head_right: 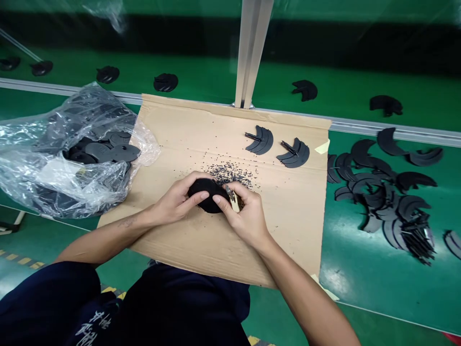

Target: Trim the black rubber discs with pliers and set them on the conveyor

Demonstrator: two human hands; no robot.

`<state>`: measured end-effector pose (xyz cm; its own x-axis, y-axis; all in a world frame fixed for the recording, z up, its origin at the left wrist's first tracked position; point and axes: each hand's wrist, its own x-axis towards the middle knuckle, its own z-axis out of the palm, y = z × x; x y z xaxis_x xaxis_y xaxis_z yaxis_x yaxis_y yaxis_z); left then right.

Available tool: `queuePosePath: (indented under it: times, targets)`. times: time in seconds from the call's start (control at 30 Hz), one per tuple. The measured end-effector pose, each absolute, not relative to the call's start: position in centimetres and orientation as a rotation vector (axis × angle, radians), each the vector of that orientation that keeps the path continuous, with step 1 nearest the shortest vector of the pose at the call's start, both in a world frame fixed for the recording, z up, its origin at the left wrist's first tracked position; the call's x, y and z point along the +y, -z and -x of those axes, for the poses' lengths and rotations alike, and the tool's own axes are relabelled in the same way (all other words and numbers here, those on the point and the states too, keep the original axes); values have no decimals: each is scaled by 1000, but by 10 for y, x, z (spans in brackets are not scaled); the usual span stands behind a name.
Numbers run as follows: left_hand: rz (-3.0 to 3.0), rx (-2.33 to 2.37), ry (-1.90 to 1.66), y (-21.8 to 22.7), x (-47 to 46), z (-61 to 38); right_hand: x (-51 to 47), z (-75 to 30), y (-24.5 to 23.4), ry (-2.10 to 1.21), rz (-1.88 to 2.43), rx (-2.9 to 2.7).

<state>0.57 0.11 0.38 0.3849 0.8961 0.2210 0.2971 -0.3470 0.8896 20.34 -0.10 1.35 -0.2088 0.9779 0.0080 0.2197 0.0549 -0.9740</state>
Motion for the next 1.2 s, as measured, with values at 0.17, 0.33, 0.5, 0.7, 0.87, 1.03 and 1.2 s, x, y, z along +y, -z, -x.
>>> queuePosePath:
  times: [0.17, 0.33, 0.5, 0.7, 0.87, 1.03, 1.2]
  targets:
    - [-1877, 1008, -982, -5, -1, -5, -2, -204, -10, -1178, 1188, -1565]
    - [-1909, 1018, -1012, -6, -2, -5, -3, -204, -9, -1145, 1209, -1606]
    - [-2088, 1013, -967, -6, -1, -2, -1, -208, -10, -991, 1136, -1755]
    - [-2286, 1053, -902, -4, -4, -1, 1, -212, -10, -843, 984, -1862]
    - [-2036, 940, -1216, -11, 0, 0, -3, -210, -7, -779, 850, -1788]
    - [-2014, 888, -1298, -14, -1, 1, -3, -208, -3, -753, 790, -1826]
    - [-2061, 888, -1277, -16, -2, 3, -3, -208, -3, -749, 800, -1866]
